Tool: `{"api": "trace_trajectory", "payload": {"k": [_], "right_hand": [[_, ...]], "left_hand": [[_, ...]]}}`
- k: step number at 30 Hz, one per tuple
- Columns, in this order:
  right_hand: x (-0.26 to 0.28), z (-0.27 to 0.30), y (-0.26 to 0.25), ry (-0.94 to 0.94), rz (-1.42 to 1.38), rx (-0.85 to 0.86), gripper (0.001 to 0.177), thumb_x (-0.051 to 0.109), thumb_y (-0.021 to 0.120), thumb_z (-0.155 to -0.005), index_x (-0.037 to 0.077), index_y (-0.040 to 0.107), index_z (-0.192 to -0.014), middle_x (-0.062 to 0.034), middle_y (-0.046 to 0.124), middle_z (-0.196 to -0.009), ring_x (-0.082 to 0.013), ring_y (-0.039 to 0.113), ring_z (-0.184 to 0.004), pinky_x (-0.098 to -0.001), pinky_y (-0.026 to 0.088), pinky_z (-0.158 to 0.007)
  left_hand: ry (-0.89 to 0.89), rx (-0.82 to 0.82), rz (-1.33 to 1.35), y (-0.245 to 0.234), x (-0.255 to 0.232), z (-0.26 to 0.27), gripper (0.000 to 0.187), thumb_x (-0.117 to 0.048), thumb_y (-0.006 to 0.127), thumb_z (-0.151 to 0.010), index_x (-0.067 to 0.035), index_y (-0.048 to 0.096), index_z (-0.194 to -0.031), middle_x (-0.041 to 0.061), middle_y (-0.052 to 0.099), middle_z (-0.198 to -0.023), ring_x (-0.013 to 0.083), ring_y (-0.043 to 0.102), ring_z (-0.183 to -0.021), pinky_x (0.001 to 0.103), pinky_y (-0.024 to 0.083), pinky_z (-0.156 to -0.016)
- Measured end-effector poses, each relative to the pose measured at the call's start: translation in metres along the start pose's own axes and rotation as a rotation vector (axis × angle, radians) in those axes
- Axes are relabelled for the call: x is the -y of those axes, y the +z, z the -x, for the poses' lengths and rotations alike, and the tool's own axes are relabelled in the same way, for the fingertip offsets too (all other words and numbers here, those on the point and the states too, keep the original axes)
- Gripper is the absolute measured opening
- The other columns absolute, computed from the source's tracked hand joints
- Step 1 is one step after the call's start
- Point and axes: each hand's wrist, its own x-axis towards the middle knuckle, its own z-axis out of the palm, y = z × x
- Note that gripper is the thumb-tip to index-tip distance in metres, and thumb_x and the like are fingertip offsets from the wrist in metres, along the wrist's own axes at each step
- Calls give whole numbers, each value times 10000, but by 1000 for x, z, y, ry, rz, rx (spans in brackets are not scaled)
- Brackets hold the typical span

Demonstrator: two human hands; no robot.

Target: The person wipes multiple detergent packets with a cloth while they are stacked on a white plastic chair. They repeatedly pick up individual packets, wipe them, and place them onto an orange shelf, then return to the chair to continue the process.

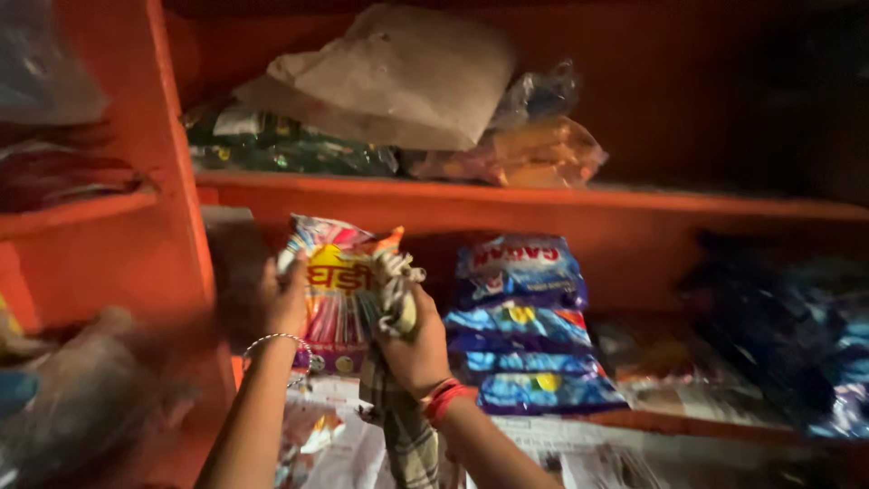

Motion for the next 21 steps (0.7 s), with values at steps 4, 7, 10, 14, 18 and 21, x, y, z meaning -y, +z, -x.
{"api": "trace_trajectory", "payload": {"k": [4, 7, 10, 14, 18, 21], "right_hand": [[-17, -8, 25, 324, 453, 106, 552, 150, 759, -745, 153, 623, -1280, -204, 635, -1232, -447, 632, -1080, -501, 531, -889], [-29, -17, 34, 375, 498, 177, 522, 154, 687, -773, 214, 638, -1289, -189, 645, -1227, -437, 634, -1078, -518, 528, -894], [-41, -27, 36, 323, 483, 134, 523, 138, 671, -778, 187, 646, -1298, -195, 701, -1150, -413, 638, -1108, -503, 522, -929], [-49, -36, 35, 398, 418, 127, 656, 103, 661, -730, 190, 596, -1378, -189, 697, -1202, -397, 632, -1144, -473, 524, -955], [-41, -32, 34, 425, 474, 101, 740, 94, 686, -696, 167, 539, -1417, -188, 673, -1235, -394, 616, -1157, -482, 515, -949], [-26, -26, 36, 465, 539, 112, 739, 118, 686, -705, 196, 539, -1425, -177, 669, -1227, -385, 647, -1123, -489, 541, -915]], "left_hand": [[-26, 179, -412, 43, 55, -40, 587, -460, 614, -936, -40, 528, -1337, 285, 657, -1165, 470, 647, -1043, 531, 493, -890], [-10, 346, -543, 59, 96, -59, 468, -414, 582, -984, -60, 600, -1289, 269, 655, -1234, 469, 634, -1116, 534, 498, -936], [6, 404, -568, 76, 119, -64, 390, -356, 594, -981, -65, 650, -1234, 254, 678, -1230, 450, 647, -1131, 517, 511, -945], [-8, 380, -682, 88, 108, -54, 315, -310, 597, -971, -103, 691, -1189, 224, 703, -1187, 420, 672, -1087, 502, 527, -913], [-36, 296, -820, 76, 58, -26, 257, -265, 601, -960, -141, 731, -1143, 194, 728, -1144, 389, 697, -1042, 486, 543, -881], [-1, 157, -910, 53, 10, -3, 231, -231, 603, -953, -169, 762, -1109, 171, 746, -1112, 366, 716, -1009, 475, 555, -856]]}}
